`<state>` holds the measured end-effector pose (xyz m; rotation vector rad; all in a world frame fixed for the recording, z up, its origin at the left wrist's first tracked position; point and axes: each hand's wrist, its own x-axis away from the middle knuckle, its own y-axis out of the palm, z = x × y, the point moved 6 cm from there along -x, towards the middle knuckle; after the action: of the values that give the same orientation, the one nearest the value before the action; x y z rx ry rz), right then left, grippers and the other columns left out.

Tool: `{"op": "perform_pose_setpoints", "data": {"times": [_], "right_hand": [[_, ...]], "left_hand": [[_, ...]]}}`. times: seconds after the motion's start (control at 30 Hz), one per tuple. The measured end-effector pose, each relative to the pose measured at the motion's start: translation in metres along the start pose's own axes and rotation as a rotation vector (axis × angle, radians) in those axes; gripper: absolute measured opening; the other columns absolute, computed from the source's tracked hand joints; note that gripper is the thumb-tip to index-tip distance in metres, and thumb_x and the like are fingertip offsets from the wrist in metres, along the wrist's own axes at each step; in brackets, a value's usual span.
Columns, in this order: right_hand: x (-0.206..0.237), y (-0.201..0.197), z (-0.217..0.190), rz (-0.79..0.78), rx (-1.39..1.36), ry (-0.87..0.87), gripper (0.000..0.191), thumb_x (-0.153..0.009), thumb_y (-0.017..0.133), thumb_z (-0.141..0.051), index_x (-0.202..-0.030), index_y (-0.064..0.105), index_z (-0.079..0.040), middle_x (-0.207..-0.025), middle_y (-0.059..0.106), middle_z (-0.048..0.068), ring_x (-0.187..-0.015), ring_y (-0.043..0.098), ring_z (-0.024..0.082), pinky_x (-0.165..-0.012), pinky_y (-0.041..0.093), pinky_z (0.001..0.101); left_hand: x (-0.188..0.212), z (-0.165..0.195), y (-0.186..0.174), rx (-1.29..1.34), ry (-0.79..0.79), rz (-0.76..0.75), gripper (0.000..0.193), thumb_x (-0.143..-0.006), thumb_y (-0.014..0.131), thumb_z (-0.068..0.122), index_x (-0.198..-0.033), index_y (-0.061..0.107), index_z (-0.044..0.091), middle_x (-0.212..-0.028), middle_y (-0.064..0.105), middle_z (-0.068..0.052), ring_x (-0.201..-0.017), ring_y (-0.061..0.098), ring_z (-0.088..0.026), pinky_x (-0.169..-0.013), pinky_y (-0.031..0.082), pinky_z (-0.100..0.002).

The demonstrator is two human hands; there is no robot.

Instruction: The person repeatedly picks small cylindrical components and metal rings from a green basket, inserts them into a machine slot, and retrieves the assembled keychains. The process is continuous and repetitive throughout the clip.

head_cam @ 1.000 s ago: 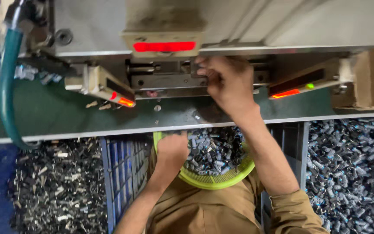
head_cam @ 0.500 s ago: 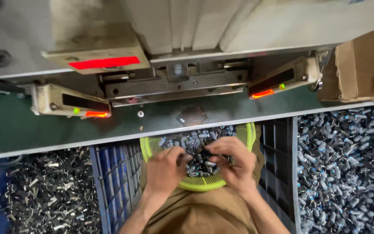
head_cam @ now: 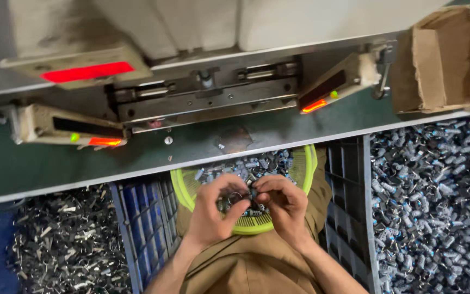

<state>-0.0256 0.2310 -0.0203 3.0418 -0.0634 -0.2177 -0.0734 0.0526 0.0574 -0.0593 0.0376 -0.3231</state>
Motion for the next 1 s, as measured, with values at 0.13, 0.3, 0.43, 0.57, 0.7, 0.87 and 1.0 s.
{"op": "perform_pose_setpoints", "data": {"times": [0.13, 0.3, 0.43, 0.57, 0.7, 0.87, 1.0], "right_hand": [[-0.004, 0.007, -0.006, 0.099, -0.202, 0.007, 0.024, -0.098, 0.061, 0.012, -0.118, 0.053, 0.001, -0.115, 0.068, 0.019, -0.097, 0.066, 0.016, -0.089, 0.056, 0.0277], [-0.002, 0.018, 0.006, 0.083, -0.128, -0.001, 0.03, -0.092, 0.06, 0.011, -0.112, 0.045, -0.006, -0.115, 0.07, 0.02, -0.079, 0.069, 0.014, -0.071, 0.062, 0.0283], [-0.022, 0.019, 0.027, 0.242, -0.499, 0.244, 0.022, -0.099, 0.054, 0.014, -0.109, 0.046, -0.004, -0.1, 0.067, 0.022, -0.083, 0.066, 0.022, -0.074, 0.056, 0.0334], [-0.074, 0.034, -0.03, 0.062, -0.395, 0.052, 0.03, -0.095, 0.062, 0.013, -0.111, 0.047, -0.006, -0.1, 0.069, 0.02, -0.082, 0.065, 0.021, -0.074, 0.056, 0.0336], [-0.139, 0.059, -0.116, 0.071, 0.41, -0.561, 0.032, -0.09, 0.07, 0.01, -0.107, 0.049, -0.005, -0.106, 0.072, 0.013, -0.096, 0.069, 0.026, -0.085, 0.056, 0.0356], [-0.201, 0.102, -0.127, 0.022, 0.878, -0.772, 0.028, -0.077, 0.068, 0.016, -0.097, 0.068, -0.004, -0.098, 0.073, 0.011, -0.097, 0.068, 0.032, -0.084, 0.055, 0.0412], [-0.202, 0.105, -0.141, -0.131, 0.86, -0.563, 0.027, -0.094, 0.067, 0.011, -0.111, 0.073, -0.01, -0.11, 0.078, 0.001, -0.108, 0.074, 0.02, -0.099, 0.054, 0.039]], "left_hand": [[-0.001, 0.001, 0.002, -0.156, 0.018, 0.075, 0.013, -0.084, 0.075, 0.005, -0.093, 0.067, 0.003, -0.075, 0.069, -0.007, -0.065, 0.071, -0.016, -0.063, 0.054, -0.028], [0.009, 0.015, -0.004, -0.217, 0.191, 0.19, 0.014, -0.082, 0.075, 0.006, -0.094, 0.067, 0.004, -0.076, 0.068, -0.006, -0.065, 0.067, -0.018, -0.062, 0.05, -0.03], [0.018, 0.01, -0.021, -0.047, -0.049, 0.203, 0.008, -0.081, 0.076, 0.005, -0.087, 0.071, 0.003, -0.067, 0.068, -0.006, -0.054, 0.064, -0.016, -0.053, 0.048, -0.03], [0.026, 0.033, -0.041, -0.262, 0.251, 0.333, 0.016, -0.077, 0.071, -0.005, -0.091, 0.069, 0.002, -0.083, 0.072, -0.008, -0.07, 0.063, -0.018, -0.065, 0.05, -0.03], [0.032, -0.025, -0.036, 0.224, -0.44, 0.267, 0.02, -0.087, 0.058, -0.005, -0.095, 0.076, 0.001, -0.082, 0.078, -0.008, -0.057, 0.061, -0.012, -0.054, 0.049, -0.03], [0.042, -0.037, -0.03, 0.574, -0.148, 0.201, 0.03, -0.101, 0.062, 0.028, -0.096, 0.064, -0.002, -0.094, 0.073, -0.011, -0.081, 0.066, -0.016, -0.077, 0.053, -0.032], [0.047, -0.042, -0.034, 0.595, -0.023, 0.17, 0.048, -0.105, 0.058, 0.043, -0.093, 0.06, -0.003, -0.093, 0.067, -0.012, -0.084, 0.064, -0.017, -0.08, 0.052, -0.031]]}}
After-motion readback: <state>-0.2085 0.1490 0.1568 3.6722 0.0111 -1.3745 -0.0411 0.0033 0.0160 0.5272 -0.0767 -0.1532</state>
